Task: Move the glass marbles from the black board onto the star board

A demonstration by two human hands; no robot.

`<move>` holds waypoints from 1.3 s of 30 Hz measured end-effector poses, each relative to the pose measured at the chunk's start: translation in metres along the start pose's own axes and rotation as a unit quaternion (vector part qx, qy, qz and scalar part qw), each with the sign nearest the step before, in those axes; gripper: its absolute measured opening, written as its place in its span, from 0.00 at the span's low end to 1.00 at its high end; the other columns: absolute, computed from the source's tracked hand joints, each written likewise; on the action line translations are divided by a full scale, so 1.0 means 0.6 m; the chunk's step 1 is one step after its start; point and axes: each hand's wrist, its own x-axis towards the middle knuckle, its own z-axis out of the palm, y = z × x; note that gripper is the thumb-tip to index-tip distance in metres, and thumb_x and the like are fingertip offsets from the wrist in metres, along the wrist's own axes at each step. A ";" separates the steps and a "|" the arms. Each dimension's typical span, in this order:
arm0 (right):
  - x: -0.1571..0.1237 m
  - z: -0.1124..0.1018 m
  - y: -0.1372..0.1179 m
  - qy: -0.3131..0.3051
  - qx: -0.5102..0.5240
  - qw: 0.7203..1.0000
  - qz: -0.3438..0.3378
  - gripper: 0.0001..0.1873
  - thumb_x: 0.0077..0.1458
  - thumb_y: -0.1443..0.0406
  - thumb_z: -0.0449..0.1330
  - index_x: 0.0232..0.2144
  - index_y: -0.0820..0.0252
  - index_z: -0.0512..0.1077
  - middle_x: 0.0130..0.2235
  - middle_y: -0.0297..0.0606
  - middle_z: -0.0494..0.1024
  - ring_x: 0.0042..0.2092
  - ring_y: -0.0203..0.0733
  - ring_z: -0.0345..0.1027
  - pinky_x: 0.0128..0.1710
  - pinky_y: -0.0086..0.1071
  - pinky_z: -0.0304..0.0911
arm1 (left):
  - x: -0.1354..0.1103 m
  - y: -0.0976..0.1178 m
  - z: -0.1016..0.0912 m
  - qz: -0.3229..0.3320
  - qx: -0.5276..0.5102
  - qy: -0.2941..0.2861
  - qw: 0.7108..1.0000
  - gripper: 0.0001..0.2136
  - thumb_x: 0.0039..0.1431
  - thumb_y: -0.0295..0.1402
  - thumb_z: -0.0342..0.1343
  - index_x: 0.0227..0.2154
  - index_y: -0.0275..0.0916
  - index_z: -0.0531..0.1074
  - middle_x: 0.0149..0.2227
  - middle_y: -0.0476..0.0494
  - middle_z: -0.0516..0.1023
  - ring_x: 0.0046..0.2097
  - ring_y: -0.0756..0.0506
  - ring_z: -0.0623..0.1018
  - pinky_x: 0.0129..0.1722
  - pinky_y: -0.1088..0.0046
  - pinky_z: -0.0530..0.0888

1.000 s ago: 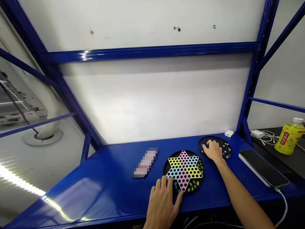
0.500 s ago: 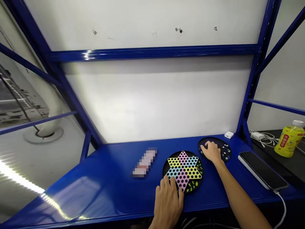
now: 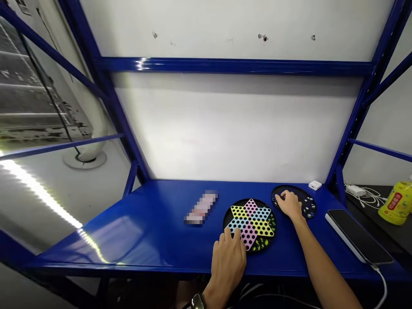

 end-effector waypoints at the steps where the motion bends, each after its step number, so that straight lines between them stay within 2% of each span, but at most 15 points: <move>1: 0.000 -0.001 0.000 -0.001 0.000 1.000 -0.001 0.20 0.60 0.50 0.50 0.42 0.57 0.70 0.51 0.49 0.72 0.55 0.57 0.62 0.51 0.51 0.57 | 0.000 0.000 0.000 0.000 -0.001 -0.003 1.000 0.15 0.65 0.26 0.40 0.41 0.39 0.73 0.38 0.39 0.71 0.36 0.42 0.72 0.32 0.68 0.65; 5: -0.001 -0.003 -0.001 -0.005 0.005 1.000 -0.006 0.20 0.60 0.50 0.51 0.42 0.57 0.70 0.50 0.49 0.72 0.55 0.57 0.63 0.51 0.51 0.57 | 0.000 -0.003 -0.001 -0.002 -0.018 -0.014 1.000 0.14 0.66 0.27 0.40 0.43 0.39 0.72 0.38 0.40 0.72 0.33 0.44 0.73 0.31 0.70 0.65; 10: 0.001 0.000 0.002 -0.005 0.012 1.000 -0.007 0.19 0.59 0.49 0.51 0.40 0.56 0.71 0.49 0.47 0.73 0.54 0.57 0.64 0.51 0.51 0.57 | 0.002 -0.008 0.002 0.027 -0.047 -0.031 0.998 0.14 0.64 0.24 0.40 0.37 0.39 0.71 0.39 0.40 0.72 0.32 0.46 0.73 0.27 0.72 0.63; 15: 0.008 0.002 0.007 -0.008 0.030 1.000 -0.004 0.19 0.58 0.48 0.52 0.38 0.55 0.71 0.48 0.46 0.74 0.53 0.55 0.65 0.49 0.48 0.58 | 0.000 -0.005 0.004 -0.035 -0.120 -0.046 0.991 0.14 0.68 0.30 0.36 0.39 0.40 0.68 0.36 0.44 0.70 0.26 0.50 0.71 0.24 0.74 0.60; 25: 0.013 0.008 0.012 -0.013 0.051 0.999 -0.004 0.19 0.57 0.48 0.53 0.36 0.55 0.72 0.46 0.43 0.76 0.50 0.52 0.67 0.48 0.47 0.59 | -0.007 -0.002 0.001 -0.035 -0.104 -0.052 0.993 0.14 0.69 0.30 0.36 0.38 0.42 0.67 0.35 0.45 0.69 0.30 0.47 0.73 0.26 0.74 0.59; 39: 0.013 0.007 0.009 -0.007 0.068 0.998 -0.003 0.18 0.57 0.49 0.54 0.36 0.55 0.73 0.46 0.43 0.76 0.51 0.52 0.66 0.48 0.45 0.58 | -0.013 -0.005 0.014 -0.047 -0.126 -0.039 0.990 0.19 0.72 0.37 0.31 0.37 0.42 0.68 0.36 0.45 0.71 0.31 0.46 0.73 0.27 0.71 0.61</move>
